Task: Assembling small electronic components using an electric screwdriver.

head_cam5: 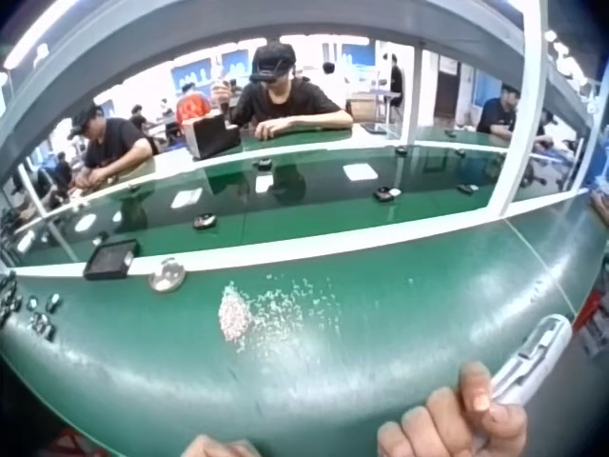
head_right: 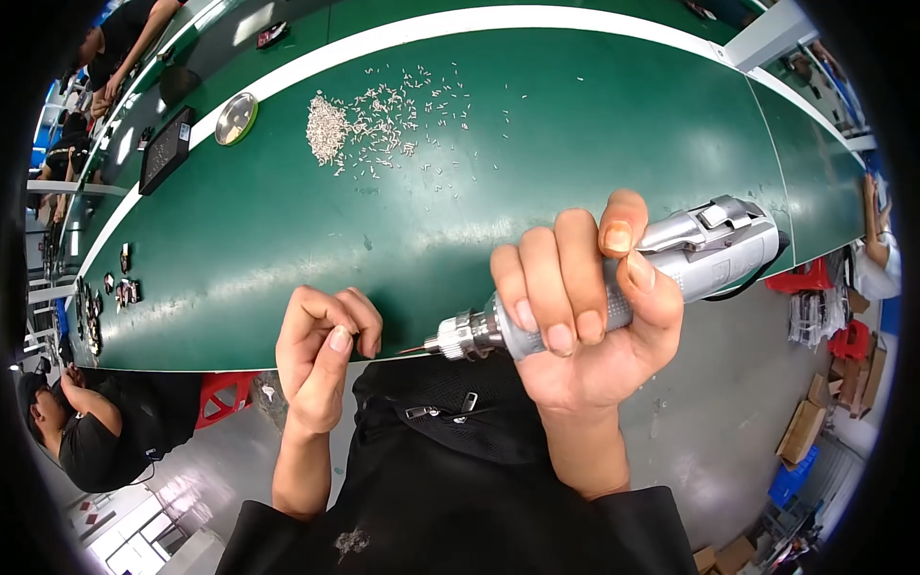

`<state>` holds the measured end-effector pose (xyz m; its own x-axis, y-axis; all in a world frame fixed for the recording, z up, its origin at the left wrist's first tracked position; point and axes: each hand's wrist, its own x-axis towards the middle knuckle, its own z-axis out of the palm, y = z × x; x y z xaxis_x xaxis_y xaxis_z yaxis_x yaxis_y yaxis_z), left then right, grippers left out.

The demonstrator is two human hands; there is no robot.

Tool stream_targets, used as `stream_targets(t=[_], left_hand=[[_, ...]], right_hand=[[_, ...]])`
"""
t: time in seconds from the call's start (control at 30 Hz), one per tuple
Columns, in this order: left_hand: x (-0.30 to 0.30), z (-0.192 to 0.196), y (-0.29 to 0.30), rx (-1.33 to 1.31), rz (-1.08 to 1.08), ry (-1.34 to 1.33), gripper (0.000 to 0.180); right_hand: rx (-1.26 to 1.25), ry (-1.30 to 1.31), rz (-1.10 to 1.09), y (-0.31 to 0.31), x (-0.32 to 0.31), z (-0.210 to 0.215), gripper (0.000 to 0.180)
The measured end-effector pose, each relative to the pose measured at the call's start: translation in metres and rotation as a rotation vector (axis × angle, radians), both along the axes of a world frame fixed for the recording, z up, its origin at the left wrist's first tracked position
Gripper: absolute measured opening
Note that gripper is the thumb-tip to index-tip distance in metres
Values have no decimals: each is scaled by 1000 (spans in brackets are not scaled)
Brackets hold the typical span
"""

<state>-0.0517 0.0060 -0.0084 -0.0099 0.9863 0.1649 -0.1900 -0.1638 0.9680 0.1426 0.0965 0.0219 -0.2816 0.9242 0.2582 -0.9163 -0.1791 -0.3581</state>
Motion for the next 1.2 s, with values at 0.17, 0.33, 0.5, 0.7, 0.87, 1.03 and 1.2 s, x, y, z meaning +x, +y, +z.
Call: stream_targets(t=[0.17,0.33,0.5,0.7,0.87,1.03,1.2], left_hand=[[23,7,-12,-36,-44,-289,11],[30,10,-12,-40,-69,-418,17],[30,10,-11,-65,-82,-421,21],[32,8,-10,-64,-64,-415,22],[32,6,-8,-46,-25,-339,21],[33,5,-9,-31,20,-248,19],[34,2,-9,-71,-4,-308,17]], right_hand=[[-41,-17,-23,-17,-16,22,9],[-47,13,-100,-22,-18,21,9],[-55,30,-108,-21,-19,20,9],[-45,12,-117,-20,-19,19,8],[-53,-13,-160,-22,-18,20,9],[-7,-54,-151,-22,-15,19,10],[-33,-55,-139,-21,-13,17,10]])
